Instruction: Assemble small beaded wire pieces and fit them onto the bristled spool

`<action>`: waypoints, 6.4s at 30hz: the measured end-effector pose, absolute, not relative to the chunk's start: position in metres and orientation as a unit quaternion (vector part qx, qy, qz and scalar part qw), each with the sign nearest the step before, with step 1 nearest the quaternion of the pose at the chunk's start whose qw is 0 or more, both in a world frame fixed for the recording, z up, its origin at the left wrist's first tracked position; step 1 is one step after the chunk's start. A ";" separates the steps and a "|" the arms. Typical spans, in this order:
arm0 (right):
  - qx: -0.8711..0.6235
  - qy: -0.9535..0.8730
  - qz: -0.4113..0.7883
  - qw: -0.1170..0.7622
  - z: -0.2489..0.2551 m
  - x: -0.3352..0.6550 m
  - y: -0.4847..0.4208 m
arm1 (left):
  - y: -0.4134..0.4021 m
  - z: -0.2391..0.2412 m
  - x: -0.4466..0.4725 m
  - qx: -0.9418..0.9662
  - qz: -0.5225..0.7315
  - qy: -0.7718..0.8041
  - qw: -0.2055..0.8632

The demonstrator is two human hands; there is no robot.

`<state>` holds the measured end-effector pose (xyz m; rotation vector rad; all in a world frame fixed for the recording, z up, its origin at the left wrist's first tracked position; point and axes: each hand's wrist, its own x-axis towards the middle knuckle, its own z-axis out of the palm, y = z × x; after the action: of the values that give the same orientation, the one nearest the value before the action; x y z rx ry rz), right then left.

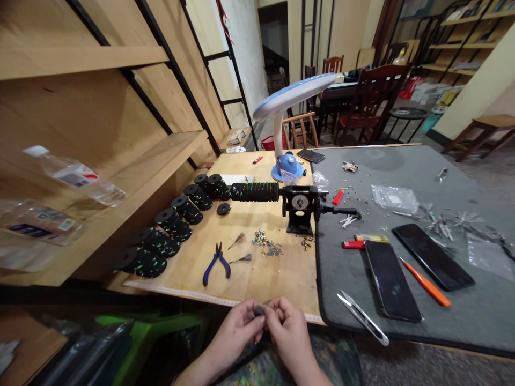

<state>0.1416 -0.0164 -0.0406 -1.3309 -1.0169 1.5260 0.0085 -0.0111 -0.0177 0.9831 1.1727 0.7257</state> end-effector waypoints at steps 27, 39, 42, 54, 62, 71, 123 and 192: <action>-0.491 -0.344 0.703 0.383 -0.042 0.136 -0.022 | -0.010 -0.024 0.009 0.410 0.379 0.539 0.631; -0.484 -0.338 0.714 0.377 -0.045 0.134 -0.022 | -0.013 -0.036 0.004 0.375 0.381 0.517 0.668; -0.480 -0.329 0.719 0.380 -0.047 0.134 -0.023 | -0.013 -0.036 0.004 0.373 0.380 0.523 0.666; -0.488 -0.318 0.718 0.381 -0.042 0.134 -0.020 | -0.013 -0.025 0.005 0.421 0.381 0.524 0.635; -0.498 -0.352 0.691 0.388 -0.044 0.134 -0.018 | -0.017 -0.022 0.000 0.497 0.382 0.544 0.557; -0.493 -0.379 0.667 0.410 -0.045 0.136 -0.019 | -0.021 -0.024 0.000 0.556 0.366 0.544 0.511; -0.495 -0.442 0.622 0.416 -0.037 0.151 -0.013 | -0.009 -0.017 0.009 0.553 0.359 0.554 0.509; -0.531 -0.342 0.592 0.500 -0.047 0.190 0.007 | 0.106 0.022 0.041 0.792 0.048 0.591 0.143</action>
<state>0.1901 0.0072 -0.0469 -1.2853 -0.8261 1.4326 0.0408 0.1064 0.0218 2.2844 1.7055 0.1396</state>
